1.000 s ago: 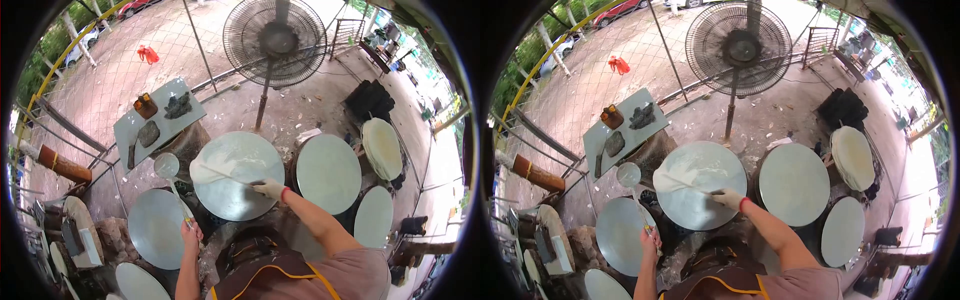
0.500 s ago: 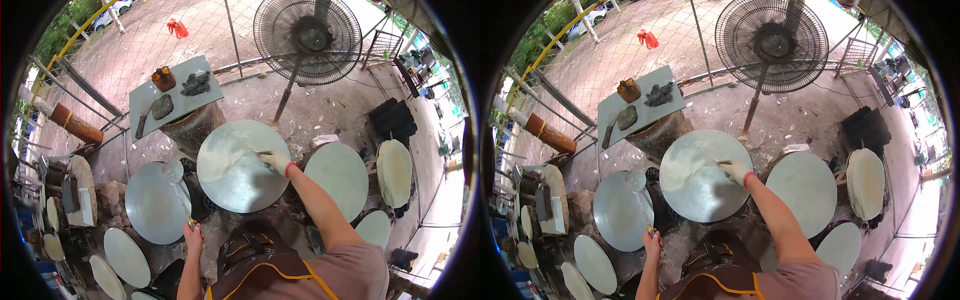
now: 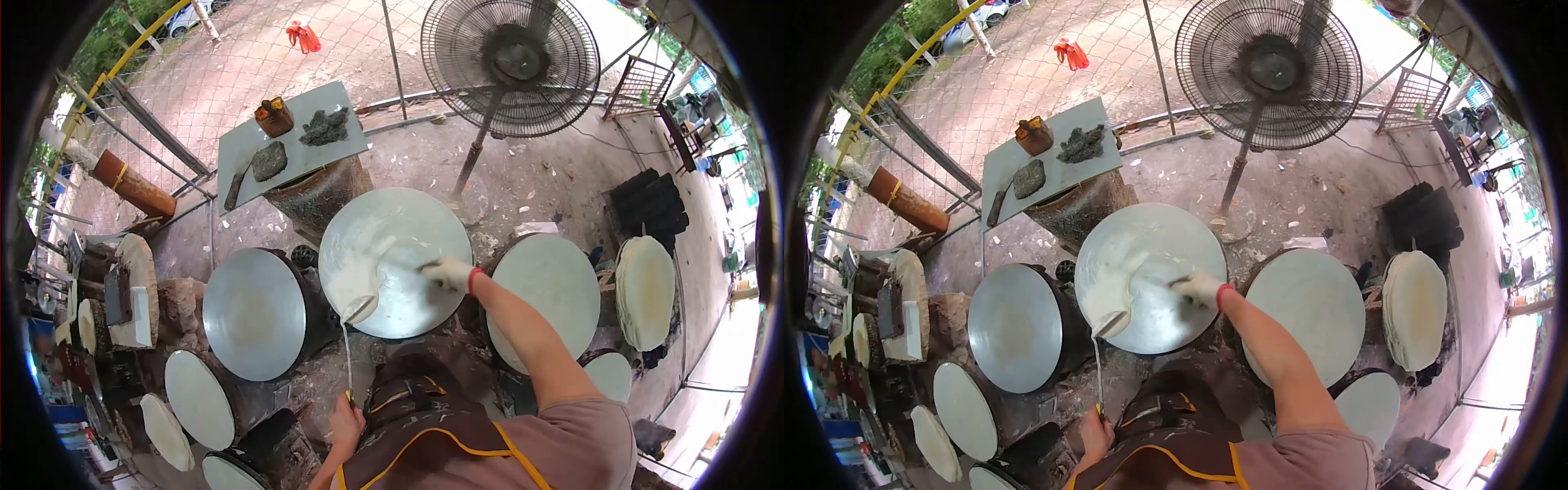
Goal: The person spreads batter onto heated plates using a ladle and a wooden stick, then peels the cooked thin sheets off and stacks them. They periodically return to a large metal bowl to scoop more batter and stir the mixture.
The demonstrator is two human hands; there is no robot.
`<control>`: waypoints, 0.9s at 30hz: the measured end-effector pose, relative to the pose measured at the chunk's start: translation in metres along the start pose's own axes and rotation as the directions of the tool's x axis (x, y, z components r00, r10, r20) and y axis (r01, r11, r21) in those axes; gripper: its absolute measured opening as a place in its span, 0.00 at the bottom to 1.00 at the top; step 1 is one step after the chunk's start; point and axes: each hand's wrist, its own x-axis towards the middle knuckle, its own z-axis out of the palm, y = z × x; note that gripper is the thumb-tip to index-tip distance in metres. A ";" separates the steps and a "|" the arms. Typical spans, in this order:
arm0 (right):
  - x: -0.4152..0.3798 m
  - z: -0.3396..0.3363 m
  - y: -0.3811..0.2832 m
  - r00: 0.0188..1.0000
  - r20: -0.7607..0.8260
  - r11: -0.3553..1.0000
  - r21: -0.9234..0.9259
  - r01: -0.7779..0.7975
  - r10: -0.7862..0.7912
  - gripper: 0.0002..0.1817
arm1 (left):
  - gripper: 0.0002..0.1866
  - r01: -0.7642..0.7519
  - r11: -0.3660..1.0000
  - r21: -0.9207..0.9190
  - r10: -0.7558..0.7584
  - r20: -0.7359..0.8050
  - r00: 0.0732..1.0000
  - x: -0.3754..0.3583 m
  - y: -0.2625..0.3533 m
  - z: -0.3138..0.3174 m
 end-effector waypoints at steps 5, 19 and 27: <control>-0.005 -0.009 0.036 0.973 0.228 0.999 -0.026 0.031 -0.024 0.18 | 0.23 -0.025 0.999 -0.030 0.022 -0.079 0.997 -0.011 0.010 0.009; -0.050 0.019 0.055 0.987 -0.159 0.989 0.136 0.055 -0.033 0.16 | 0.19 -0.122 0.991 -0.049 0.116 -0.103 0.988 -0.002 0.016 -0.001; -0.119 0.089 0.134 0.989 -0.147 0.885 0.463 0.057 0.013 0.18 | 0.16 -0.397 0.866 -0.305 0.355 -0.183 0.917 0.014 -0.013 -0.064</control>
